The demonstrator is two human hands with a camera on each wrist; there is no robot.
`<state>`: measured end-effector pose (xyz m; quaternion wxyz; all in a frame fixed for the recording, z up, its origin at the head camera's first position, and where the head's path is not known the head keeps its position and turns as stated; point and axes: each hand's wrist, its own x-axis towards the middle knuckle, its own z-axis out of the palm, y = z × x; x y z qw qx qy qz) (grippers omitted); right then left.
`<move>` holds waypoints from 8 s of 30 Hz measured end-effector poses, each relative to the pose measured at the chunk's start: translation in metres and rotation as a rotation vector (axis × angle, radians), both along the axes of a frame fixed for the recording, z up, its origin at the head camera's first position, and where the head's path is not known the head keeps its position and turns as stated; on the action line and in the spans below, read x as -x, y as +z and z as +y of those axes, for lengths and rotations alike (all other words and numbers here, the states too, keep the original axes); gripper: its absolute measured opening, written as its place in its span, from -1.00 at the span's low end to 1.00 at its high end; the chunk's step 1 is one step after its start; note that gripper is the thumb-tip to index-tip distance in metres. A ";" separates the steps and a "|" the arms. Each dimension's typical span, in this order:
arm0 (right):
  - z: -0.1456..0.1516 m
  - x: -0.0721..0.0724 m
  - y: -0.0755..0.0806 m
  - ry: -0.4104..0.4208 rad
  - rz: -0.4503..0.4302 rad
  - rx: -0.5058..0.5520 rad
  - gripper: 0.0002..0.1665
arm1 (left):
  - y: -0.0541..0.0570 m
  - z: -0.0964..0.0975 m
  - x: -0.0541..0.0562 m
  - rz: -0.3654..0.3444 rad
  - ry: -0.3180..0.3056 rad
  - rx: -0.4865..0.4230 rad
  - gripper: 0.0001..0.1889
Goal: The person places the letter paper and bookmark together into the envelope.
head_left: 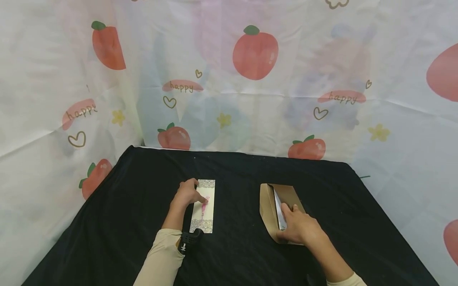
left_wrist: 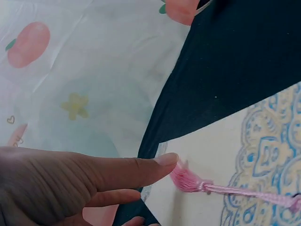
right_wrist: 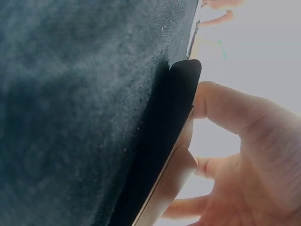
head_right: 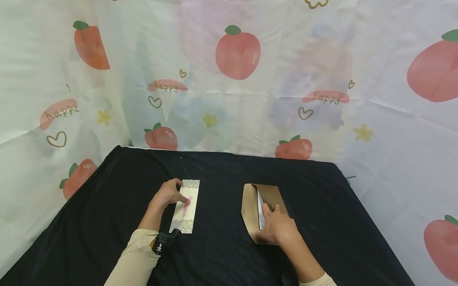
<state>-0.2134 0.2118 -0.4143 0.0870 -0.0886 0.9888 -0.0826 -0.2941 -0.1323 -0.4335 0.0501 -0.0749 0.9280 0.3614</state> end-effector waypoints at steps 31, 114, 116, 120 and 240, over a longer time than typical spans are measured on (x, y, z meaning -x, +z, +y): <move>0.000 0.000 -0.001 0.013 0.004 -0.004 -0.19 | -0.001 0.018 -0.004 -0.015 -0.021 0.041 -0.10; 0.000 0.000 -0.001 0.036 -0.036 0.030 -0.33 | -0.003 0.014 0.007 0.161 -0.278 -0.301 -0.21; 0.001 0.000 -0.001 0.034 -0.034 0.031 -0.31 | -0.004 0.018 0.007 0.162 -0.292 -0.310 -0.21; 0.001 0.000 -0.003 0.033 -0.029 0.037 -0.30 | -0.005 0.025 0.006 0.165 -0.318 -0.323 -0.20; -0.004 -0.001 0.006 0.112 -0.122 0.107 0.57 | -0.022 0.175 -0.013 0.260 -0.289 -0.159 -0.33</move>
